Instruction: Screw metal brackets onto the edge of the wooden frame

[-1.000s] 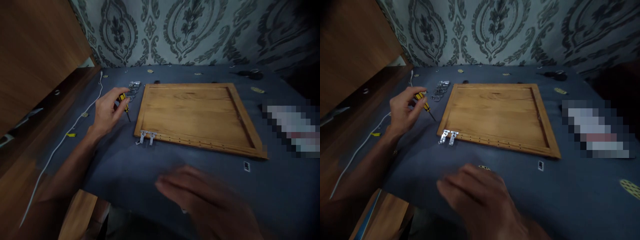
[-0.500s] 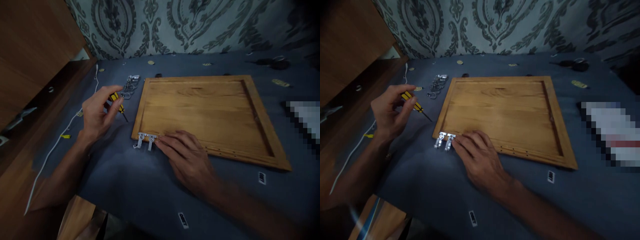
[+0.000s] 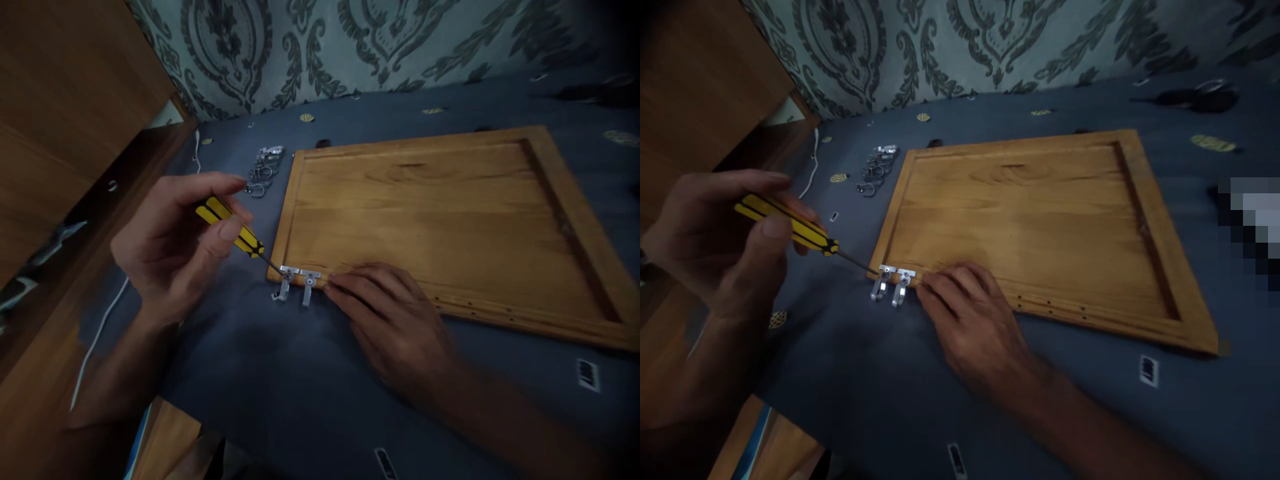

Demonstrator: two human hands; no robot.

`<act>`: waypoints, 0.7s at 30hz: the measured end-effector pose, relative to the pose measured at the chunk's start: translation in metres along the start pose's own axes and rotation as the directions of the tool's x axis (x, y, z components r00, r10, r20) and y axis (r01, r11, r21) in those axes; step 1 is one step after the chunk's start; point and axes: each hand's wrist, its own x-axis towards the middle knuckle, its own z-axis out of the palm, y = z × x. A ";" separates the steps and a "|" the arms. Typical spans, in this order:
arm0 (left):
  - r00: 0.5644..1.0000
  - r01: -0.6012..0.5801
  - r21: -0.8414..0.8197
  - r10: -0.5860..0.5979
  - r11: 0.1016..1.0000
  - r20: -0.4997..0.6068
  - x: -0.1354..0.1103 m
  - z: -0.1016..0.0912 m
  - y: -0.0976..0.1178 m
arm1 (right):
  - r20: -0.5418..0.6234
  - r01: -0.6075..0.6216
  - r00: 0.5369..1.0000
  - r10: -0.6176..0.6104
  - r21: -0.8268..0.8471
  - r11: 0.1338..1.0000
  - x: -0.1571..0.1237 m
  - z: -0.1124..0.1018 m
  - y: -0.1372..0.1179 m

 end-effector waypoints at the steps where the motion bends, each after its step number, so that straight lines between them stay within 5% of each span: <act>1: 1.000 0.004 0.005 -0.004 1.000 0.030 -0.001 -0.001 0.002 | -0.008 0.003 1.000 -0.003 -0.003 1.000 0.000 0.000 0.000; 21: 0.987 -0.080 -0.034 0.084 0.996 0.138 -0.006 0.002 -0.003 | 0.011 0.011 1.000 -0.011 0.001 1.000 0.000 0.000 0.001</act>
